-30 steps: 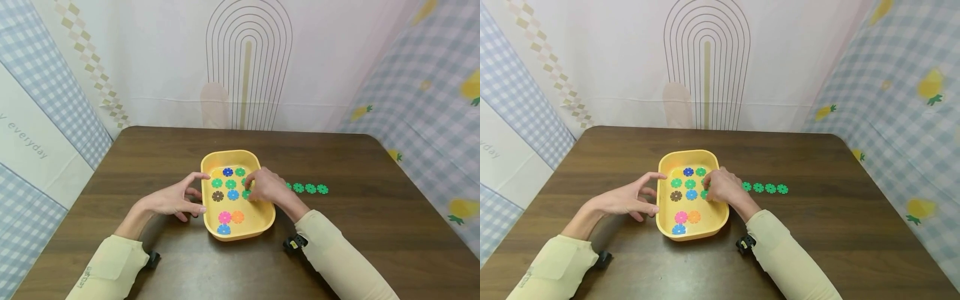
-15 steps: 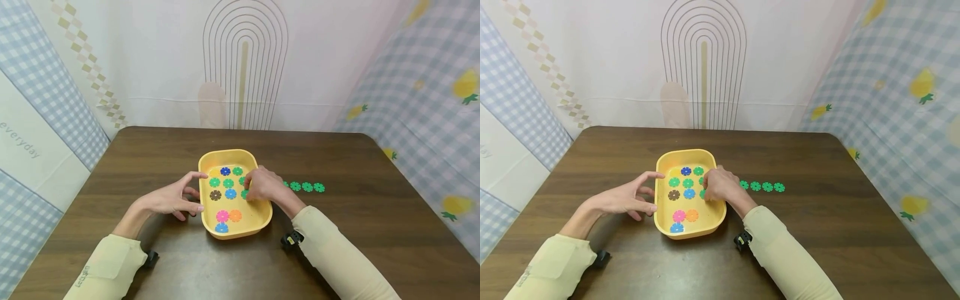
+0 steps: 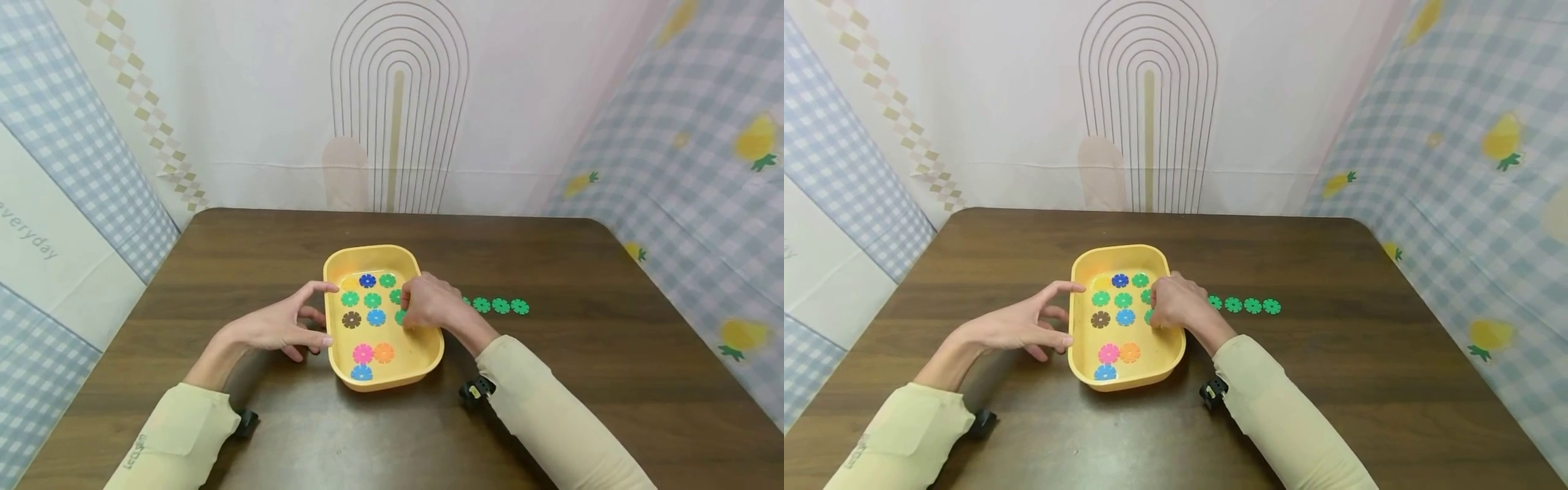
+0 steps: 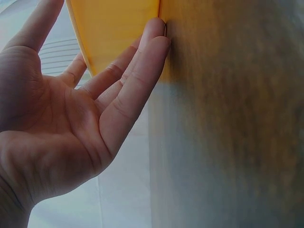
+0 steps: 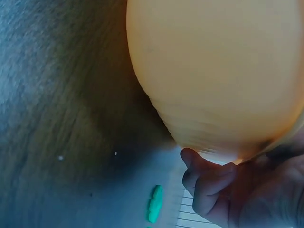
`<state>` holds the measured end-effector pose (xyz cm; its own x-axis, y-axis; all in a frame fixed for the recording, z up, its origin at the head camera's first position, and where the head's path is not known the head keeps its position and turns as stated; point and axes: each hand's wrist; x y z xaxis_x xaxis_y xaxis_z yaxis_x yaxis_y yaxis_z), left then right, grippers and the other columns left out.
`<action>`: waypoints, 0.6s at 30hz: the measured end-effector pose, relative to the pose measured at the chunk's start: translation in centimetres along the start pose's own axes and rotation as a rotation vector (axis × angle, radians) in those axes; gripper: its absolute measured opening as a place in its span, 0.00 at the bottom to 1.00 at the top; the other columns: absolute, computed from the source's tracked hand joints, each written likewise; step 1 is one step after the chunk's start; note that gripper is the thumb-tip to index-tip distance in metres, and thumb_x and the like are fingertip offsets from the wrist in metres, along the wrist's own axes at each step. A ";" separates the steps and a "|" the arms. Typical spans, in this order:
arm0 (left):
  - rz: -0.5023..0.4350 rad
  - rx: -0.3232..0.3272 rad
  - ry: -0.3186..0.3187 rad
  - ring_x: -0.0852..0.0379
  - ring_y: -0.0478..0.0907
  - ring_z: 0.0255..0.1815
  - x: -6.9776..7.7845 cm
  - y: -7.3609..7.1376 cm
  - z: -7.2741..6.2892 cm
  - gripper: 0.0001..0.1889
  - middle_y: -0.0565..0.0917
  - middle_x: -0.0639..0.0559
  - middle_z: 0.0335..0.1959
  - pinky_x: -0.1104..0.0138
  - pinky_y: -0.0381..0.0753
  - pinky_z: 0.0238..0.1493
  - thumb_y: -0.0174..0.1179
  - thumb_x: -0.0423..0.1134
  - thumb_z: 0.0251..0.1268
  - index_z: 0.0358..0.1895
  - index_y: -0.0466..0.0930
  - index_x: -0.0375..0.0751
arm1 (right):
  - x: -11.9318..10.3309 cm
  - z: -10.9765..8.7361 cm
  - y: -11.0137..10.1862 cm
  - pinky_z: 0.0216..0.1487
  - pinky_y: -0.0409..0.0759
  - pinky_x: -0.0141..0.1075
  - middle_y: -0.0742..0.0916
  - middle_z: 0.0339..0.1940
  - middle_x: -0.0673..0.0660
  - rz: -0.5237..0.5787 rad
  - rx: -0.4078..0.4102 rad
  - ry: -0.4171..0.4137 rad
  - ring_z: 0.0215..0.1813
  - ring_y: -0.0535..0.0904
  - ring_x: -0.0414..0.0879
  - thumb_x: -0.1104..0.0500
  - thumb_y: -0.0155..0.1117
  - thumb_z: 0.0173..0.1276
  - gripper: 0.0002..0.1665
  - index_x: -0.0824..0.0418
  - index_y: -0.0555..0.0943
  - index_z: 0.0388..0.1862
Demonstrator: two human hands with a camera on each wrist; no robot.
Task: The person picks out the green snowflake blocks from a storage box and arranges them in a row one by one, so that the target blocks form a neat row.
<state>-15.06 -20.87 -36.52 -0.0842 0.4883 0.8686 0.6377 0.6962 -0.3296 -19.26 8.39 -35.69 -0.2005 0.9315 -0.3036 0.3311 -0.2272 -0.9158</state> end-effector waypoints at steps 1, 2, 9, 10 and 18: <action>0.001 0.001 -0.001 0.45 0.86 0.46 0.0 0.0 0.0 0.46 0.75 0.32 0.69 0.51 0.90 0.44 0.71 0.45 0.71 0.81 0.47 0.60 | 0.0 0.0 0.0 0.39 0.75 0.42 0.81 0.47 0.54 0.000 0.000 0.001 0.47 0.75 0.48 0.55 0.83 0.57 0.12 0.52 0.86 0.35; 0.002 0.001 -0.002 0.45 0.86 0.46 0.0 0.0 0.0 0.46 0.75 0.32 0.69 0.51 0.90 0.44 0.71 0.45 0.71 0.81 0.47 0.60 | 0.0 0.0 0.0 0.39 0.76 0.42 0.81 0.48 0.54 0.000 0.001 0.002 0.48 0.75 0.48 0.55 0.83 0.58 0.12 0.52 0.87 0.37; 0.002 0.004 -0.010 0.45 0.86 0.46 0.0 0.0 0.0 0.46 0.75 0.31 0.69 0.51 0.90 0.44 0.72 0.46 0.71 0.81 0.47 0.61 | 0.0 0.2 0.2 0.37 0.77 0.40 0.80 0.47 0.54 0.008 -0.003 0.008 0.48 0.76 0.48 0.56 0.83 0.58 0.11 0.52 0.86 0.35; 0.001 0.004 -0.011 0.45 0.86 0.46 0.0 0.0 0.0 0.46 0.75 0.32 0.69 0.51 0.90 0.45 0.72 0.46 0.71 0.81 0.47 0.61 | 0.0 0.2 0.2 0.37 0.76 0.40 0.80 0.46 0.54 0.008 -0.005 0.006 0.47 0.75 0.48 0.56 0.83 0.57 0.12 0.53 0.86 0.34; -0.003 0.005 -0.011 0.45 0.86 0.46 0.0 0.0 -0.1 0.46 0.75 0.32 0.69 0.51 0.90 0.45 0.72 0.46 0.71 0.81 0.47 0.61 | 0.1 0.1 0.1 0.36 0.75 0.42 0.79 0.46 0.55 -0.019 -0.002 -0.013 0.44 0.76 0.48 0.54 0.84 0.55 0.15 0.50 0.83 0.33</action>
Point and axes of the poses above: each hand's wrist, its own z-axis towards the middle knuckle, its own y-axis out of the palm, x = y × z
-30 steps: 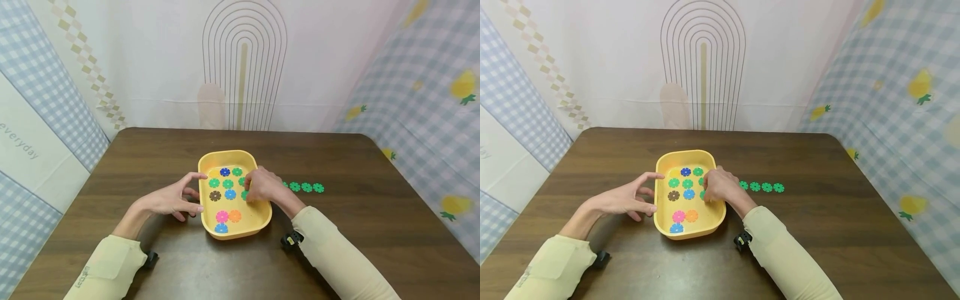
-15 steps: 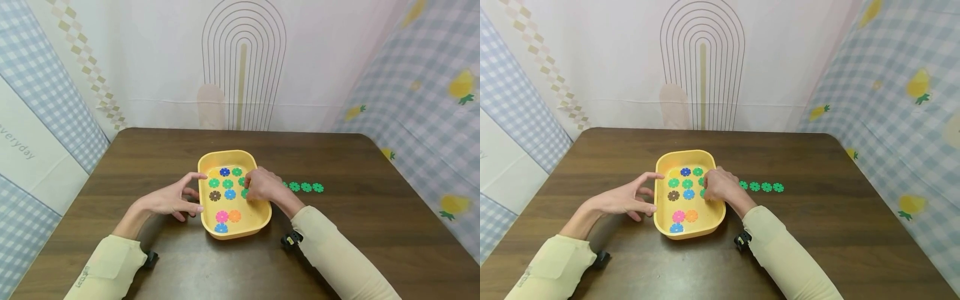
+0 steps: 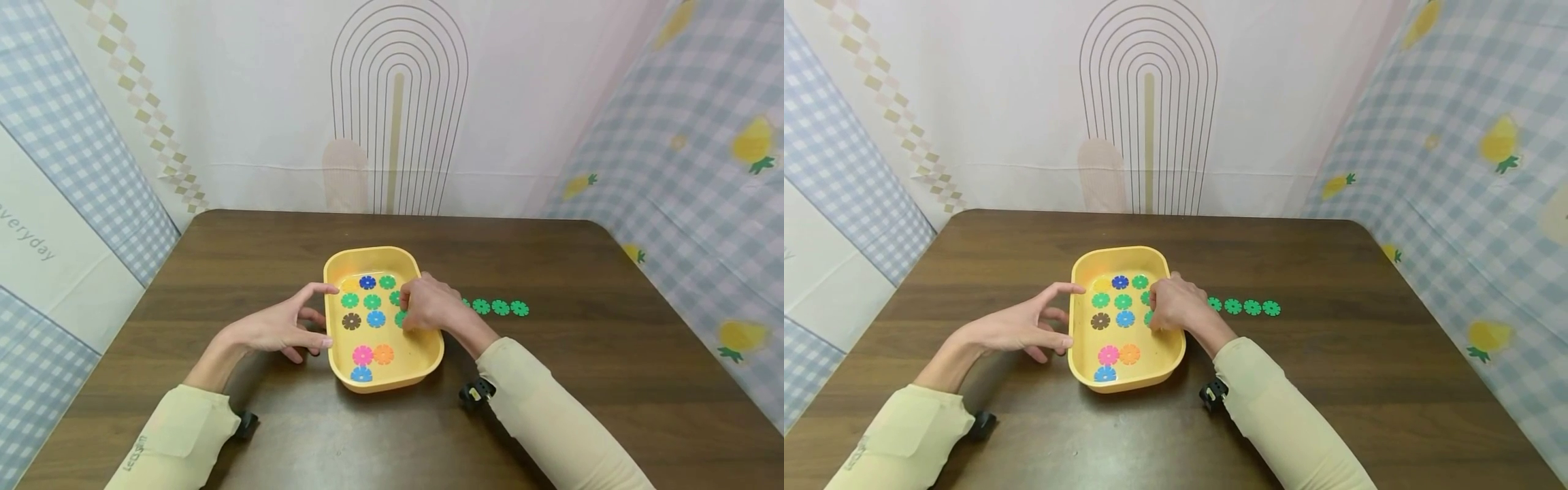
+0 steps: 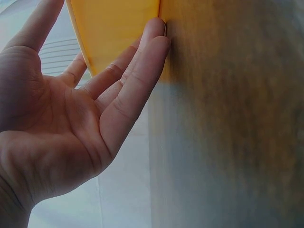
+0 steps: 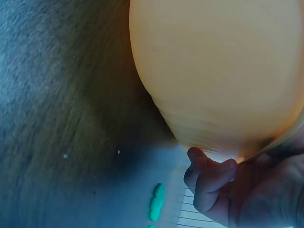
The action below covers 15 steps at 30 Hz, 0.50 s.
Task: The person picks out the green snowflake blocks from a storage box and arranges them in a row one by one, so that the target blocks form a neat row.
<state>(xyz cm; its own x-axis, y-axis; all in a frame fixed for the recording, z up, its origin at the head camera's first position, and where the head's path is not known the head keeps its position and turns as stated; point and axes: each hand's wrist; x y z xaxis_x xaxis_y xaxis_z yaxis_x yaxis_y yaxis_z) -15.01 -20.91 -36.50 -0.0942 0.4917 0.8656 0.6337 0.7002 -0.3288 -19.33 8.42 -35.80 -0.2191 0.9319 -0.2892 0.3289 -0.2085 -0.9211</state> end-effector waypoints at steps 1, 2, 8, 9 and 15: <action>0.001 0.001 0.000 0.45 0.86 0.46 0.0 0.0 0.0 0.46 0.75 0.32 0.69 0.51 0.90 0.45 0.72 0.46 0.71 0.81 0.47 0.61 | 0.0 0.0 0.0 0.36 0.75 0.42 0.79 0.46 0.55 -0.002 0.000 -0.002 0.44 0.76 0.48 0.54 0.84 0.55 0.15 0.50 0.83 0.33; 0.001 0.001 0.000 0.45 0.86 0.46 0.0 0.0 0.0 0.46 0.75 0.32 0.69 0.51 0.90 0.45 0.72 0.46 0.71 0.81 0.47 0.61 | 0.0 0.0 0.0 0.36 0.75 0.42 0.79 0.47 0.55 -0.004 0.001 -0.004 0.44 0.75 0.48 0.54 0.84 0.55 0.16 0.50 0.83 0.34; -0.002 0.000 0.003 0.45 0.86 0.46 0.0 -0.1 0.0 0.46 0.75 0.32 0.69 0.51 0.90 0.45 0.72 0.46 0.71 0.81 0.47 0.61 | 0.1 0.2 0.0 0.37 0.73 0.42 0.79 0.44 0.54 0.008 -0.001 -0.013 0.46 0.74 0.48 0.55 0.85 0.53 0.17 0.50 0.81 0.32; -0.001 0.001 0.003 0.45 0.86 0.46 0.0 -0.1 0.0 0.46 0.75 0.32 0.69 0.51 0.90 0.45 0.72 0.46 0.71 0.81 0.47 0.61 | 0.1 0.2 0.0 0.37 0.73 0.42 0.79 0.43 0.54 0.012 -0.001 -0.014 0.46 0.74 0.48 0.55 0.85 0.53 0.17 0.51 0.81 0.31; 0.002 0.002 0.004 0.45 0.86 0.46 0.0 0.0 0.1 0.46 0.76 0.33 0.67 0.51 0.90 0.44 0.72 0.46 0.70 0.80 0.49 0.61 | 0.4 0.2 -0.1 0.35 0.71 0.40 0.79 0.38 0.54 0.042 0.002 -0.030 0.44 0.74 0.48 0.56 0.84 0.54 0.17 0.54 0.79 0.28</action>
Point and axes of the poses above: each hand's wrist, its own z-axis towards the middle knuckle, its own y-axis out of the palm, x = y × z
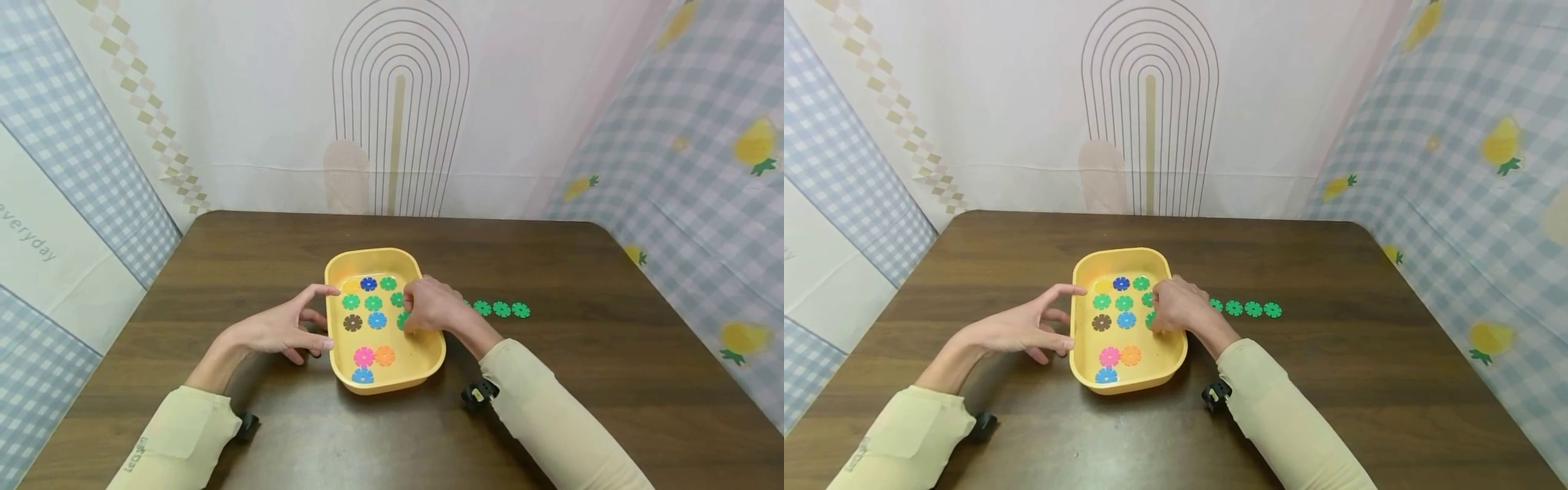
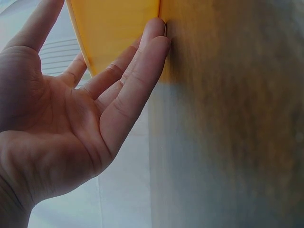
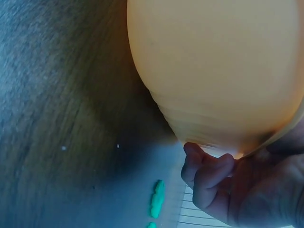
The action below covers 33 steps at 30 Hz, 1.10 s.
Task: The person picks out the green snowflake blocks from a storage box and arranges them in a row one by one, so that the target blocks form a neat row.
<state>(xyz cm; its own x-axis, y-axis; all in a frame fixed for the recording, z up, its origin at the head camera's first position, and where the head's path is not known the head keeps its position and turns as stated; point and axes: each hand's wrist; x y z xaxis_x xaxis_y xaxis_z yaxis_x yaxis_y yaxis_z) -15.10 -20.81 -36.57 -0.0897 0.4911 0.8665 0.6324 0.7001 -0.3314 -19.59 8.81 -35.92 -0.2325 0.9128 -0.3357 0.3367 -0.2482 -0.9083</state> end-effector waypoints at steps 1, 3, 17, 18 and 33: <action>-0.001 0.000 0.001 0.45 0.86 0.46 0.0 0.0 0.0 0.45 0.76 0.33 0.67 0.51 0.90 0.44 0.72 0.46 0.70 0.80 0.49 0.61 | 0.0 0.0 0.0 0.34 0.71 0.39 0.79 0.38 0.55 0.006 -0.001 -0.003 0.43 0.74 0.48 0.56 0.84 0.54 0.17 0.54 0.79 0.27; -0.004 0.000 0.003 0.46 0.86 0.45 0.0 0.1 0.1 0.45 0.76 0.33 0.68 0.51 0.90 0.44 0.72 0.46 0.70 0.80 0.49 0.61 | 0.1 -0.1 0.0 0.33 0.72 0.38 0.80 0.39 0.55 0.020 -0.007 -0.007 0.43 0.75 0.48 0.56 0.84 0.55 0.16 0.54 0.80 0.27; -0.005 -0.012 0.019 0.46 0.86 0.45 -0.1 0.2 0.2 0.46 0.74 0.32 0.70 0.52 0.90 0.43 0.73 0.47 0.69 0.80 0.49 0.60 | 0.6 -0.3 -0.8 0.32 0.80 0.33 0.84 0.36 0.55 0.108 -0.078 -0.029 0.34 0.80 0.46 0.61 0.78 0.63 0.10 0.58 0.82 0.31; -0.005 -0.013 0.019 0.46 0.87 0.45 -0.1 0.1 0.2 0.46 0.74 0.32 0.70 0.51 0.90 0.43 0.73 0.47 0.69 0.80 0.49 0.60 | 0.6 -0.3 -0.9 0.32 0.80 0.33 0.84 0.36 0.55 0.111 -0.084 -0.029 0.35 0.80 0.46 0.62 0.78 0.64 0.09 0.58 0.82 0.31; -0.015 -0.001 0.006 0.46 0.86 0.45 -0.2 0.0 0.1 0.46 0.74 0.32 0.70 0.51 0.90 0.44 0.73 0.46 0.70 0.80 0.49 0.60 | 0.6 -0.7 -1.3 0.32 0.78 0.33 0.85 0.39 0.55 0.142 -0.077 -0.021 0.36 0.80 0.47 0.61 0.75 0.66 0.07 0.56 0.83 0.32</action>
Point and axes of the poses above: each hand's wrist, its own z-axis towards the middle knuckle, its own y-axis out of the palm, x = y × z
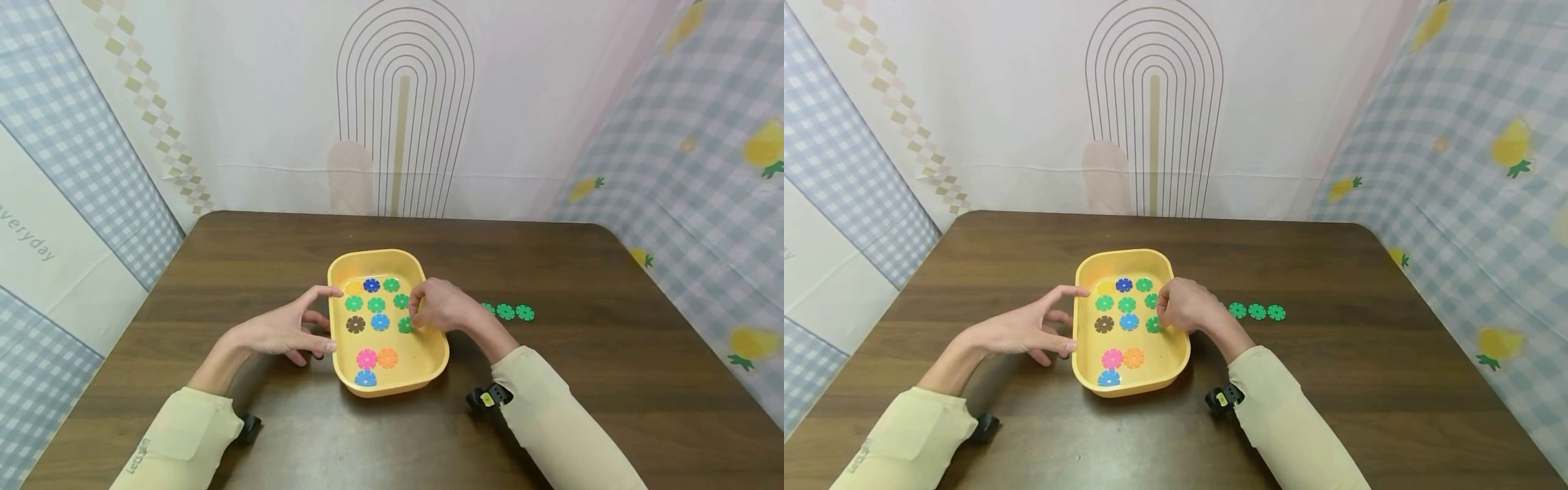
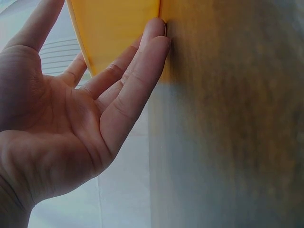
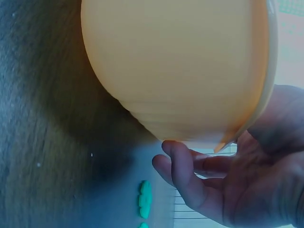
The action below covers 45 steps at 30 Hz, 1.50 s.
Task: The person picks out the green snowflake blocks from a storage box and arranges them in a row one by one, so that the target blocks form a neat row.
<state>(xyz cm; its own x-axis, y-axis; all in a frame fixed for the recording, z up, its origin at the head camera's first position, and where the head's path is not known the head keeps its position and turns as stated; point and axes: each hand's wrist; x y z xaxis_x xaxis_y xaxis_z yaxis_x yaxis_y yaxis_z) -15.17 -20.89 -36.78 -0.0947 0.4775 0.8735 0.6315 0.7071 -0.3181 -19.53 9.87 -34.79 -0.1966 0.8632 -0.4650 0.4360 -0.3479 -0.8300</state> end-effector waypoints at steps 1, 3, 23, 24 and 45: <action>-0.001 0.001 -0.001 0.46 0.86 0.45 0.0 0.0 0.0 0.46 0.74 0.32 0.70 0.51 0.90 0.44 0.73 0.46 0.69 0.80 0.49 0.61 | -0.1 -0.1 0.0 0.32 0.77 0.34 0.85 0.39 0.55 -0.006 0.008 0.000 0.36 0.79 0.47 0.61 0.76 0.67 0.07 0.56 0.83 0.31; -0.003 0.000 0.001 0.46 0.86 0.45 0.0 0.0 0.0 0.46 0.74 0.32 0.70 0.50 0.90 0.44 0.73 0.46 0.69 0.80 0.49 0.61 | -0.2 -0.2 0.1 0.32 0.77 0.34 0.85 0.39 0.54 -0.021 0.026 0.005 0.36 0.79 0.48 0.60 0.76 0.67 0.08 0.55 0.84 0.31; 0.007 0.001 0.008 0.46 0.86 0.45 0.2 0.1 -0.1 0.46 0.75 0.32 0.69 0.51 0.90 0.43 0.73 0.47 0.69 0.80 0.49 0.60 | 0.5 -2.2 -1.6 0.36 0.77 0.38 0.85 0.46 0.57 0.048 0.248 -0.066 0.44 0.78 0.50 0.60 0.74 0.66 0.05 0.55 0.87 0.30; 0.006 0.001 0.007 0.46 0.86 0.45 0.2 0.1 -0.1 0.46 0.75 0.32 0.69 0.51 0.90 0.43 0.73 0.46 0.69 0.80 0.49 0.60 | 0.8 -2.2 -1.8 0.36 0.77 0.38 0.86 0.46 0.57 0.081 0.249 -0.073 0.44 0.79 0.50 0.60 0.74 0.67 0.04 0.55 0.87 0.31; -0.008 -0.001 -0.002 0.47 0.86 0.44 0.1 0.0 -0.1 0.46 0.75 0.33 0.69 0.51 0.90 0.43 0.73 0.46 0.69 0.80 0.50 0.60 | 3.3 -2.6 -2.8 0.39 0.85 0.46 0.87 0.32 0.56 0.436 0.343 -0.059 0.34 0.82 0.56 0.58 0.73 0.68 0.06 0.59 0.87 0.38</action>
<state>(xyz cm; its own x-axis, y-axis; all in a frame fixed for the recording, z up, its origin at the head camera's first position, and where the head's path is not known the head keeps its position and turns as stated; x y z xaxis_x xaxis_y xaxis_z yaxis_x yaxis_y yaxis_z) -15.14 -20.89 -36.67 -0.1009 0.4730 0.8753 0.6317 0.7101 -0.3109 -19.07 14.66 -33.23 -0.1152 0.5941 -0.7961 0.1787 -0.7760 -0.6049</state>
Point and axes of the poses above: each hand's wrist, its own z-axis towards the middle knuckle, its own y-axis out of the palm, x = y × z
